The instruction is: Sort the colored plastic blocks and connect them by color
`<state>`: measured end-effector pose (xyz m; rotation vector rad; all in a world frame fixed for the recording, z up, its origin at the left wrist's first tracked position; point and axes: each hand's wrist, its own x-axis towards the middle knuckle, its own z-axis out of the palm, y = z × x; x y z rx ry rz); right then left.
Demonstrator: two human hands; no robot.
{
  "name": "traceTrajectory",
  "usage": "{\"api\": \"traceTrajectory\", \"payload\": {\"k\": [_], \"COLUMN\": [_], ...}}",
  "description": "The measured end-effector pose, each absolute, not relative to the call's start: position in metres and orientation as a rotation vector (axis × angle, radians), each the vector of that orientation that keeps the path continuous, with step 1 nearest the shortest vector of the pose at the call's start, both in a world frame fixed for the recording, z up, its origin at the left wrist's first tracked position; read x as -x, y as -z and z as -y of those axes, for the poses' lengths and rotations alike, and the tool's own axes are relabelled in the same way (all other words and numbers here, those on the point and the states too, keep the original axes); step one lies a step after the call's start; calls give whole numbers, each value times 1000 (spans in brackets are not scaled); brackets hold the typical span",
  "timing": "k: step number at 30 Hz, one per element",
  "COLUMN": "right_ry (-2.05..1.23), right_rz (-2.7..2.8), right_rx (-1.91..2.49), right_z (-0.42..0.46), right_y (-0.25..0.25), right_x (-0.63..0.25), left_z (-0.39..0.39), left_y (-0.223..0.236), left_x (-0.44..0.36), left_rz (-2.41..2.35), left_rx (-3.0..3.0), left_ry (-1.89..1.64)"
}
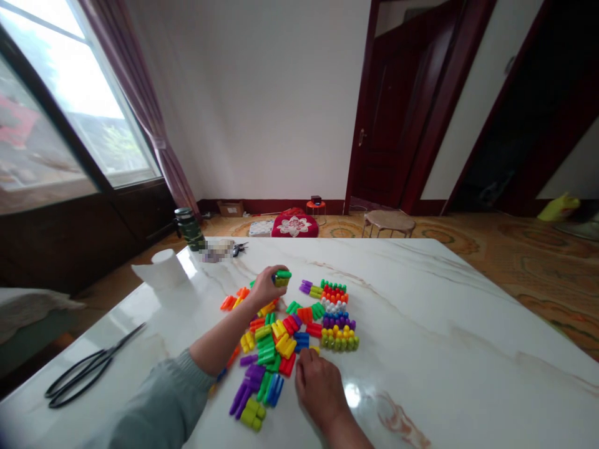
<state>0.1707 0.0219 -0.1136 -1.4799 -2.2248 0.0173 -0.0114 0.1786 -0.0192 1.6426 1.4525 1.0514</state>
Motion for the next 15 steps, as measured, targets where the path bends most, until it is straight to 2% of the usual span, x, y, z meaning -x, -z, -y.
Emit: {"api": "traceTrajectory", "payload": {"k": [3, 8, 15], "right_ry": [-9, 0, -40], "right_rz": [2235, 2235, 2223], "right_rx": [1506, 1548, 1585], "right_z": [-22, -21, -21], "right_y": [111, 107, 104], "right_x": [-170, -170, -169], "left_z": [-149, -107, -73], "left_y": [22, 43, 53], "left_x": [17, 13, -3], "left_rz": [-1323, -1074, -889], "left_rx": [-1212, -632, -343], "left_ry": [-1279, -1463, -1557]}}
